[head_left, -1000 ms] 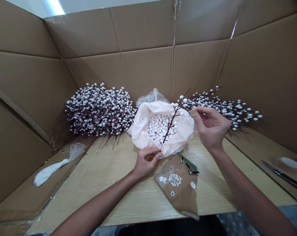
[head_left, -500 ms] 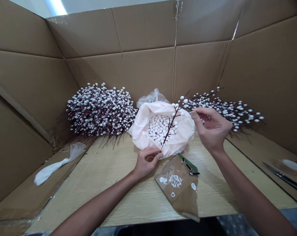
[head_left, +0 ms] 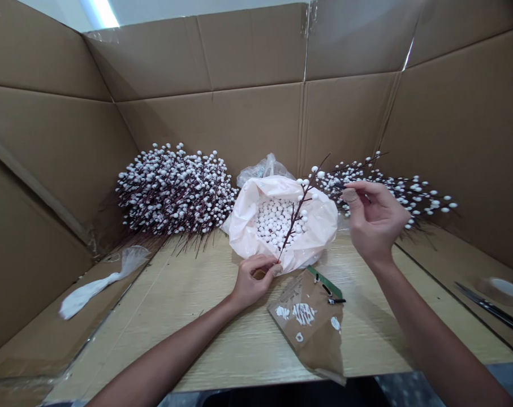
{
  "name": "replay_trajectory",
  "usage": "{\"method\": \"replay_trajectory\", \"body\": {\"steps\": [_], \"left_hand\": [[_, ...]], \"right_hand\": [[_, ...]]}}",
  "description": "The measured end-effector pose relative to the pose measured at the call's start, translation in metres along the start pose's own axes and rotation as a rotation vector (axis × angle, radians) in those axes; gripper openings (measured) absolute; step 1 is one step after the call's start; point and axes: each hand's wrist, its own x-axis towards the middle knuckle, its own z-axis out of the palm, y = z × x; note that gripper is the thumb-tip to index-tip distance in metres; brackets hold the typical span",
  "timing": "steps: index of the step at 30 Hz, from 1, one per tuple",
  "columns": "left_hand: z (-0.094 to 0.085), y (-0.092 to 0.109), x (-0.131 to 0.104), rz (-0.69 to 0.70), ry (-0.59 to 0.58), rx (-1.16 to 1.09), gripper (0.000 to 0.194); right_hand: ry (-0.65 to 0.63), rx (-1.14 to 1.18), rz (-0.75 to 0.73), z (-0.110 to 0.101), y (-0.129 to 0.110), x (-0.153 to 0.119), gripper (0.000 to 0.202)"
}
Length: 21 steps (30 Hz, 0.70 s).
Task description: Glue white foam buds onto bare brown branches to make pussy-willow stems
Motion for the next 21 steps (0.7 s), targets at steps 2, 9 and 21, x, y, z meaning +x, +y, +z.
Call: {"method": "replay_trajectory", "body": {"steps": [2,9,21], "left_hand": [[-0.0002,-0.0003,0.0000,0.012,-0.003,0.005,0.011],[0.0001,-0.0008,0.0002,0.020,-0.006,0.009,0.010],[0.0001,0.0002,-0.0001,0.029,-0.012,0.003,0.012]], "right_hand": [[0.003,-0.015,-0.016,-0.0016,0.0005,0.0018,0.008],[-0.031,-0.131,-0.136,-0.0044,-0.0001,0.0043,0.010],[-0.077,-0.228,-0.206,-0.0063,0.0001,0.0042,0.015]]}}
